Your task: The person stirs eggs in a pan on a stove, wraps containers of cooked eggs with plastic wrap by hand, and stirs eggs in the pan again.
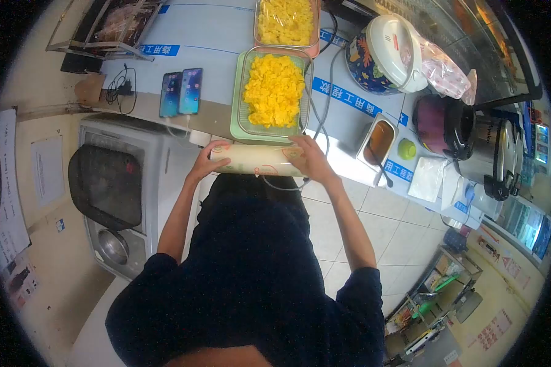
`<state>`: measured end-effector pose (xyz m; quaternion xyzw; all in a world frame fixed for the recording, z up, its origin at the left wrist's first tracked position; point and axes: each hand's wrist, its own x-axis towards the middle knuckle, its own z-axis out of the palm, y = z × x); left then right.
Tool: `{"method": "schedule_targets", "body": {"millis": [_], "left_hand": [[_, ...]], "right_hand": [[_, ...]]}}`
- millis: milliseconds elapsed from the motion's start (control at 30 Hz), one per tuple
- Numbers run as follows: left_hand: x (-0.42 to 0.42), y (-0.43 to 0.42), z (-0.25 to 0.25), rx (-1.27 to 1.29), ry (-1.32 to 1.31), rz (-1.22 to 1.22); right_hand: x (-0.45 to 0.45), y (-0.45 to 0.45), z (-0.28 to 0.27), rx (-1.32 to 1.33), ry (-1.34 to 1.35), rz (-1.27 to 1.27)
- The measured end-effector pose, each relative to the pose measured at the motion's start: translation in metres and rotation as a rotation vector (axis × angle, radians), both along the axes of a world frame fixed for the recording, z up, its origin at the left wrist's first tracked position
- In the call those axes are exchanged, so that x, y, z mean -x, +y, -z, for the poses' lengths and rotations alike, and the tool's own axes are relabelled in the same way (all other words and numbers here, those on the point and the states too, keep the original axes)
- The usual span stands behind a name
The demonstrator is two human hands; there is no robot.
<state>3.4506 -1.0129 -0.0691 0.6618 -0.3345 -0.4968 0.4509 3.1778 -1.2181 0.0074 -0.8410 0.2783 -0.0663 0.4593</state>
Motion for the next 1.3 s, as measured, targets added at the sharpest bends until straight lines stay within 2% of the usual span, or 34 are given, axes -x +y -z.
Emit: {"method": "schedule_targets", "body": {"millis": [33,100,133,233,367,500,567,633,700,767,833,867,933,967,1000,1033,1067,1133,1167,1233,1300], "left_hand": [[-0.002,0.000,0.004,0.008,0.001,0.001],[-0.006,-0.004,-0.006,0.091,-0.207,0.111],[-0.008,-0.006,-0.008,0.099,-0.210,0.111],[-0.010,-0.007,-0.013,0.090,-0.205,0.165],[-0.008,-0.017,-0.032,0.037,-0.398,0.279],[0.015,-0.045,-0.055,0.119,-0.577,0.365],[0.032,-0.051,-0.044,0.191,-0.566,0.377],[0.042,-0.053,-0.033,0.303,-0.563,0.391],[0.048,-0.049,-0.023,0.481,-0.710,0.413],[0.056,-0.047,-0.033,0.618,-0.581,0.396],[0.065,-0.050,-0.059,0.443,-0.562,0.393],[0.065,-0.056,-0.062,0.452,-0.577,0.386],[0.061,-0.070,-0.068,0.093,-0.296,0.318],[0.060,-0.073,-0.041,0.106,-0.310,0.315],[0.058,-0.080,0.010,-0.176,-0.225,-0.070],[0.053,-0.091,0.037,-0.447,-0.121,-0.457],[0.043,-0.097,0.034,-0.432,-0.125,-0.457],[0.026,-0.097,0.028,-0.590,0.633,-0.641],[0.025,-0.099,0.030,-0.588,0.635,-0.640],[0.020,-0.103,0.037,-0.466,0.942,-0.513],[0.015,-0.110,0.019,-0.513,0.861,-0.542]], "right_hand": [[0.002,-0.009,0.001,0.030,0.046,-0.002],[0.002,-0.018,0.012,0.042,0.126,-0.046],[0.002,-0.024,0.018,0.050,0.203,-0.090],[-0.009,-0.032,0.025,0.038,0.179,-0.199],[-0.018,-0.032,0.021,0.105,0.331,-0.164],[-0.009,-0.016,-0.002,0.151,0.129,-0.098],[-0.004,-0.008,-0.012,-0.032,0.007,0.056],[-0.003,-0.003,-0.020,-0.087,-0.011,0.090],[-0.001,0.004,-0.019,-0.222,-0.071,0.165],[-0.001,0.011,-0.024,-0.342,-0.033,0.269],[0.004,0.014,-0.013,-0.370,-0.038,0.260],[0.005,0.015,-0.014,-0.368,-0.014,0.234],[0.009,0.014,-0.013,-0.399,0.013,0.180],[0.014,0.014,-0.010,-0.435,0.018,0.156],[0.018,0.014,-0.006,-0.409,0.044,0.121],[0.019,0.017,-0.011,-0.362,0.066,0.111],[0.017,0.020,-0.018,-0.376,0.063,0.131],[0.014,0.028,-0.022,-0.376,0.066,0.188],[0.016,0.029,-0.018,-0.374,0.067,0.188],[0.018,0.031,-0.001,-0.380,-0.019,0.227],[0.015,0.034,0.001,-0.348,-0.056,0.238]]}}
